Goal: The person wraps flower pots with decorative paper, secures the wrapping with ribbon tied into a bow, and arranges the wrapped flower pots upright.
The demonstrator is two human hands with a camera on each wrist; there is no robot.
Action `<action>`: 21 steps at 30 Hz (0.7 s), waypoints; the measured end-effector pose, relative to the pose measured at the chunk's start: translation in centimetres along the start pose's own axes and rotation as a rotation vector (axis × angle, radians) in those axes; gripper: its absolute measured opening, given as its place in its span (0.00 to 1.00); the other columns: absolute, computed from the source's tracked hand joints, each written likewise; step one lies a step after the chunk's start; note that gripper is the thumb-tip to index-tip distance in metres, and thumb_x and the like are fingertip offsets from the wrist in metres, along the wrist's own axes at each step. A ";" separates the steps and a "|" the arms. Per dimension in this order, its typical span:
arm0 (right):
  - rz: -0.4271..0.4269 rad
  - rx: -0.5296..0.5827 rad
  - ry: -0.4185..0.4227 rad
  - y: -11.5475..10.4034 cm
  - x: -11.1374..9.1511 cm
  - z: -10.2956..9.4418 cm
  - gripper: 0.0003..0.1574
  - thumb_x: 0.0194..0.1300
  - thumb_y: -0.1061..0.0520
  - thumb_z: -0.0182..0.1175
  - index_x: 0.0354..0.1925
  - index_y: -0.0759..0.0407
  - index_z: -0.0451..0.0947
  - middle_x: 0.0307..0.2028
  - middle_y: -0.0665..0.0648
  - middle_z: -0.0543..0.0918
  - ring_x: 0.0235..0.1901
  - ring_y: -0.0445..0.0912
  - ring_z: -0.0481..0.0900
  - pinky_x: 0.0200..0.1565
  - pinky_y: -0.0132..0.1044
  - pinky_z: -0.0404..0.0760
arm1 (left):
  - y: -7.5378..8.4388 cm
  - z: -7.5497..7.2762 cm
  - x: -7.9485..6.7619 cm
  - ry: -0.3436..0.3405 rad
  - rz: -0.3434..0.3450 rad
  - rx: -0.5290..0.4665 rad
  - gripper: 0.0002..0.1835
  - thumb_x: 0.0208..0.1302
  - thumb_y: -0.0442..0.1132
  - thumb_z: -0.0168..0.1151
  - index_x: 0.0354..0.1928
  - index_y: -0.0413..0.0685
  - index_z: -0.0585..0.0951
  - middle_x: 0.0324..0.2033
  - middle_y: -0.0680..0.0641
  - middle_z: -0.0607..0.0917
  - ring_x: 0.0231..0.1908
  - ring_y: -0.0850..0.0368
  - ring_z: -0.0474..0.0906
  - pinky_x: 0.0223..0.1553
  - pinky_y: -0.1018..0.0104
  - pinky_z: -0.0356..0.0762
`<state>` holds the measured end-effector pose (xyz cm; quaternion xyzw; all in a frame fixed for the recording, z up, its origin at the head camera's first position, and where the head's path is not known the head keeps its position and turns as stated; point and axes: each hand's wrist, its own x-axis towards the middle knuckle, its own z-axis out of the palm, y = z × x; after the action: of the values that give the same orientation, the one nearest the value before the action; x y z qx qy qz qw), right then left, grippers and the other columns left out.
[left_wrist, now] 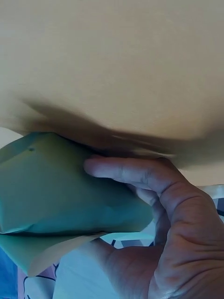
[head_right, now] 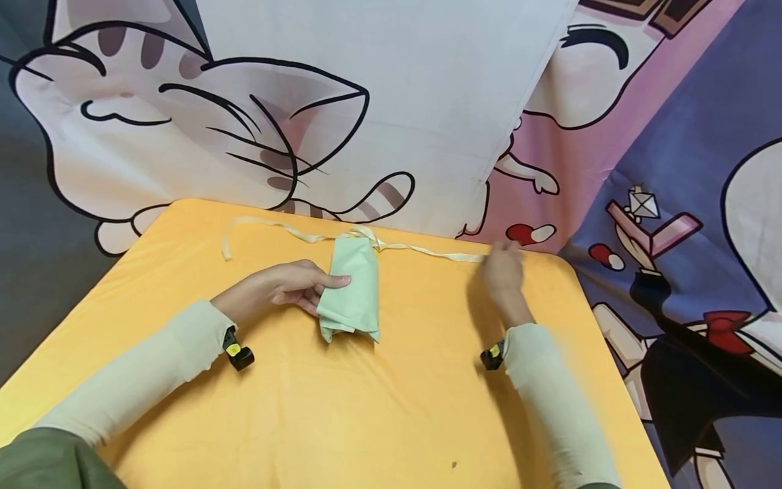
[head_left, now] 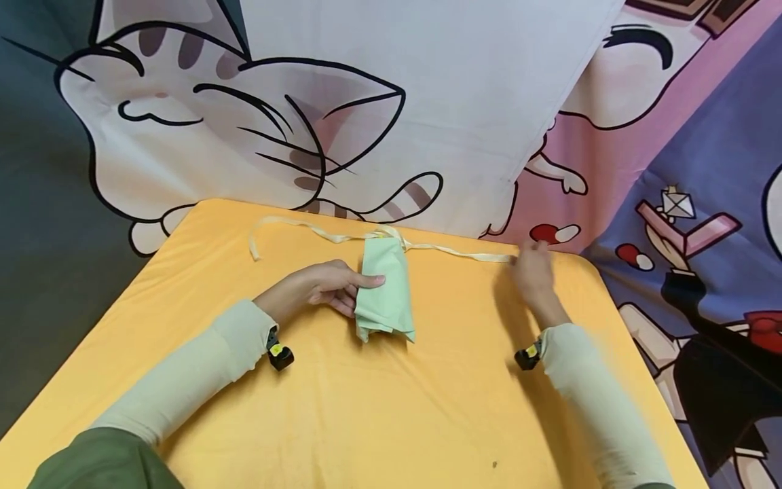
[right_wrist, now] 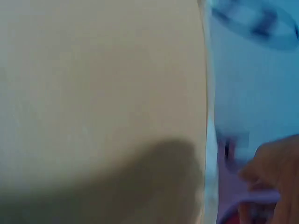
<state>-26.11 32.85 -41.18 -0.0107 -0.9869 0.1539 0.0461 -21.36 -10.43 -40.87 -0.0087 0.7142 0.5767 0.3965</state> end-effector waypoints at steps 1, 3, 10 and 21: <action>-0.084 0.026 0.001 -1.6 -0.2 0.5 0.23 0.85 0.60 0.57 0.66 0.78 0.77 0.61 0.85 0.80 0.60 0.80 0.81 0.60 0.71 0.85 | 0.0 -0.1 0.0 -0.003 0.003 0.011 0.32 0.78 0.59 0.73 0.60 0.33 0.87 0.48 0.38 0.94 0.40 0.52 0.95 0.50 0.55 0.96; -0.215 0.100 -0.057 -4.6 -0.3 1.7 0.21 0.85 0.61 0.59 0.66 0.75 0.80 0.60 0.80 0.83 0.60 0.74 0.84 0.62 0.67 0.86 | 0.0 -0.2 0.1 -0.013 0.007 0.025 0.32 0.78 0.59 0.72 0.60 0.33 0.87 0.48 0.38 0.95 0.40 0.51 0.95 0.50 0.55 0.96; -0.329 0.271 -0.194 -11.5 2.0 5.7 0.31 0.85 0.48 0.66 0.71 0.69 0.81 0.67 0.71 0.82 0.63 0.67 0.85 0.67 0.62 0.86 | -0.3 -0.1 0.0 -0.026 0.002 0.020 0.32 0.80 0.60 0.70 0.60 0.34 0.87 0.48 0.38 0.96 0.41 0.51 0.97 0.52 0.53 0.96; -0.236 0.453 -0.170 -13.6 4.5 7.9 0.18 0.86 0.49 0.63 0.56 0.62 0.87 0.57 0.65 0.89 0.47 0.56 0.85 0.48 0.47 0.85 | -0.2 0.4 0.1 -0.030 -0.001 0.033 0.31 0.81 0.61 0.68 0.57 0.36 0.87 0.47 0.40 0.96 0.40 0.52 0.96 0.52 0.53 0.96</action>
<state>-31.40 17.64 -44.15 0.1279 -0.9220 0.3649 -0.0179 -21.09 -10.13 -41.08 0.0063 0.7174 0.5649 0.4075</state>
